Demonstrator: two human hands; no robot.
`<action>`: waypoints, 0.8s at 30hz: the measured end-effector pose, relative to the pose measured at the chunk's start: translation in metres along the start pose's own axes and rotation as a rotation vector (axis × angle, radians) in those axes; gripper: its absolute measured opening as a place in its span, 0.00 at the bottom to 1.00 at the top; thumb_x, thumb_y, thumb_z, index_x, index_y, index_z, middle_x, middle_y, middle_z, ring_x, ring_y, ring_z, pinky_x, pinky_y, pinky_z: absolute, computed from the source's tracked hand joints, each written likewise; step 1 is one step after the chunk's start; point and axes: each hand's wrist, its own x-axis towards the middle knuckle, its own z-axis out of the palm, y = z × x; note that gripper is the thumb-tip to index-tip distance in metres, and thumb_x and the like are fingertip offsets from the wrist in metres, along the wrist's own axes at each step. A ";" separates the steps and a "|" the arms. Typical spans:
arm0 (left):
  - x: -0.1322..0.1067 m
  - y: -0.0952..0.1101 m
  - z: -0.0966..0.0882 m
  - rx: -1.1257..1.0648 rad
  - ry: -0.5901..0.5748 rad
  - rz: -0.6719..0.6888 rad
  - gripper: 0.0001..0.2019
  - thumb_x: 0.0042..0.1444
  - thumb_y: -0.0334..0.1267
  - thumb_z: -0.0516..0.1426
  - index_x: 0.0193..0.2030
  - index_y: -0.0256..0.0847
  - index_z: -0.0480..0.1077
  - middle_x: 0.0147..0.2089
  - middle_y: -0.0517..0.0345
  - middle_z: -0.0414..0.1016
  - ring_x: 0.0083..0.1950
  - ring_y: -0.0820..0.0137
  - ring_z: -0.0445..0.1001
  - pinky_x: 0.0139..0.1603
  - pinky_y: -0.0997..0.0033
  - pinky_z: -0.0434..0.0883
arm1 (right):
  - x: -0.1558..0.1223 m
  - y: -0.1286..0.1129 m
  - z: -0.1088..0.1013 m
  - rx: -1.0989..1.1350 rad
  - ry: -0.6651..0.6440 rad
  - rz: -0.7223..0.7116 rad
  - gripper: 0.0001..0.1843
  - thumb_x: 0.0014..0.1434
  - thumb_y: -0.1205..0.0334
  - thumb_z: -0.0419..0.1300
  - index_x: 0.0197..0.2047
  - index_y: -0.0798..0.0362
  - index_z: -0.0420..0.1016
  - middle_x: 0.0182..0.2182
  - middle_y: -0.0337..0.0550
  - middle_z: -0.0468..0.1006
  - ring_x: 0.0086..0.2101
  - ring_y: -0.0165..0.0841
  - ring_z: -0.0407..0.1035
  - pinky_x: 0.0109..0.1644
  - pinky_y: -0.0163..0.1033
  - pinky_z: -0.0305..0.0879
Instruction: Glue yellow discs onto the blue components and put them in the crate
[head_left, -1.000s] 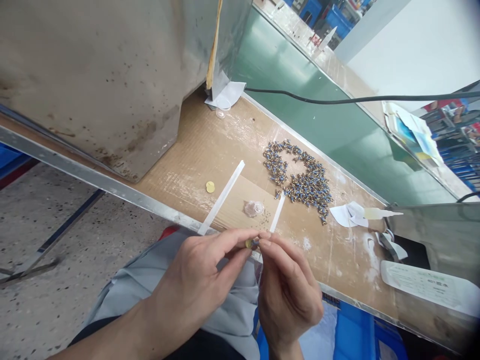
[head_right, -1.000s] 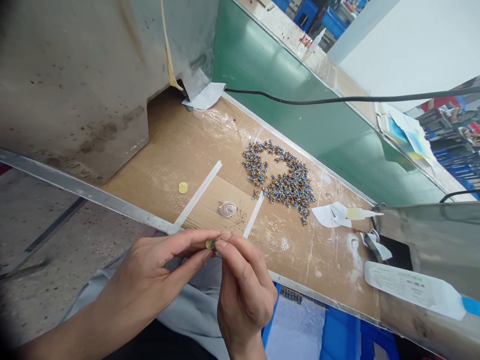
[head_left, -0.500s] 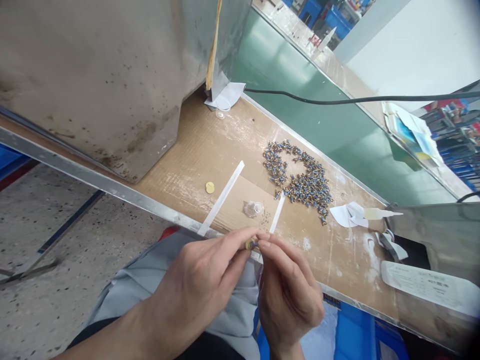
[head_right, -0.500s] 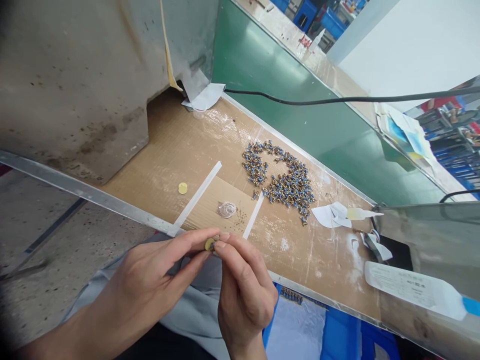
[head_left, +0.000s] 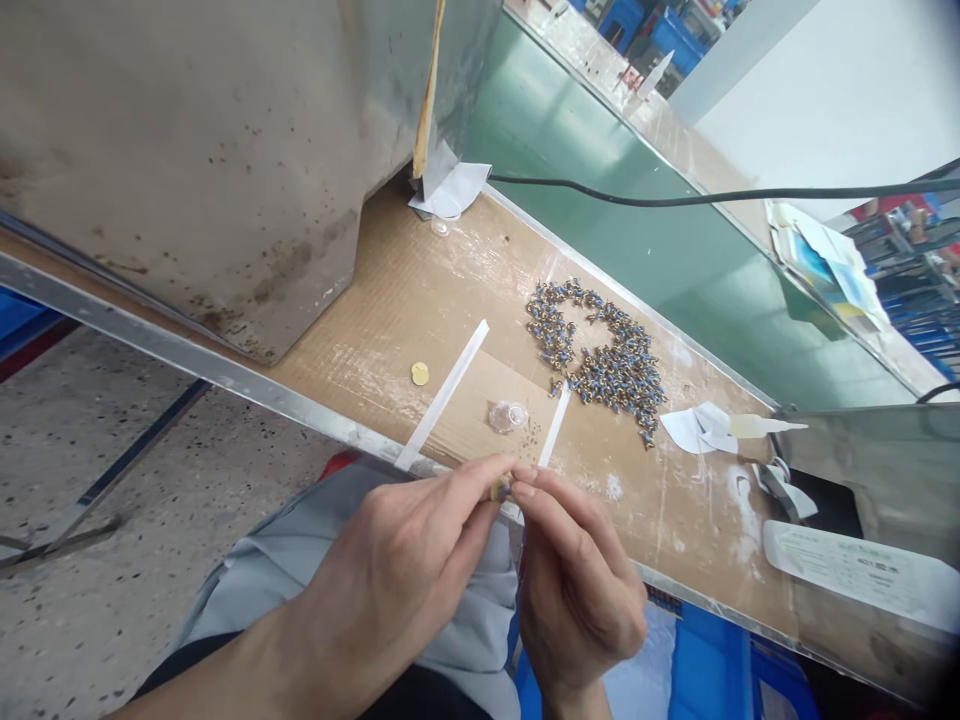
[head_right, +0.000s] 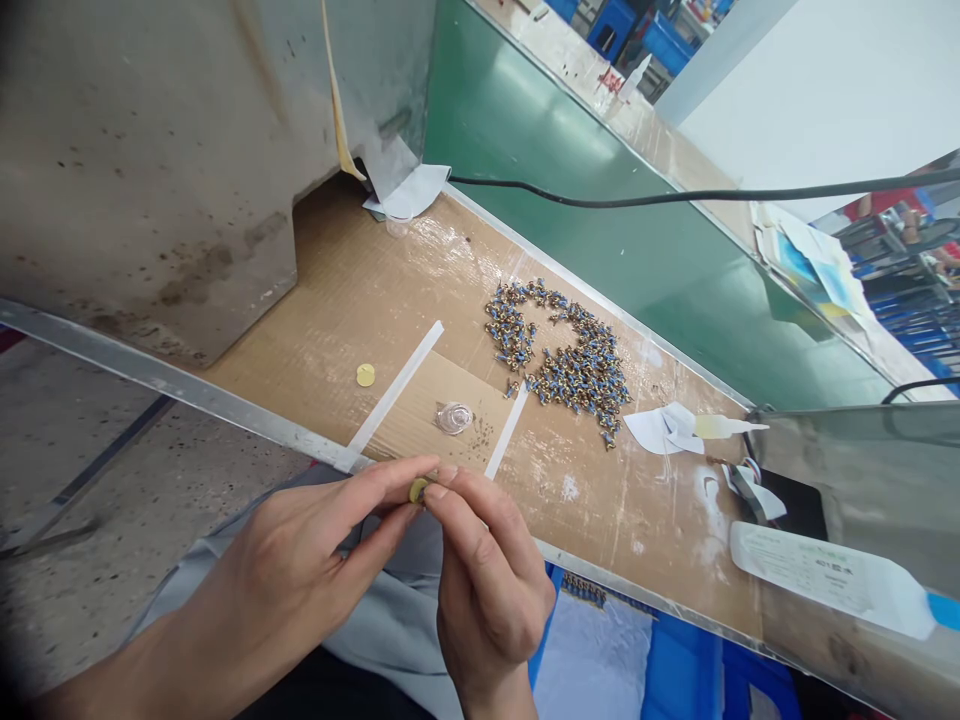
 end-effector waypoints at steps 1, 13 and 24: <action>0.000 0.000 0.000 0.005 0.001 0.003 0.12 0.83 0.29 0.56 0.66 0.39 0.77 0.49 0.59 0.95 0.43 0.70 0.95 0.49 0.77 0.87 | 0.000 0.000 0.000 -0.001 0.000 -0.004 0.24 0.71 0.84 0.67 0.61 0.50 0.90 0.56 0.48 0.91 0.53 0.39 0.90 0.61 0.43 0.90; -0.002 0.003 -0.002 0.083 -0.025 0.002 0.14 0.84 0.29 0.55 0.69 0.39 0.76 0.47 0.58 0.94 0.40 0.66 0.94 0.43 0.71 0.88 | 0.000 -0.003 0.001 -0.032 -0.001 -0.047 0.25 0.71 0.86 0.66 0.61 0.53 0.90 0.56 0.49 0.91 0.53 0.39 0.89 0.59 0.42 0.89; -0.003 0.003 -0.001 0.086 -0.031 -0.019 0.17 0.80 0.25 0.56 0.70 0.40 0.74 0.47 0.57 0.94 0.39 0.65 0.94 0.41 0.70 0.89 | -0.005 0.000 0.002 -0.090 -0.005 -0.099 0.23 0.73 0.84 0.66 0.62 0.54 0.90 0.58 0.50 0.91 0.55 0.41 0.89 0.61 0.43 0.89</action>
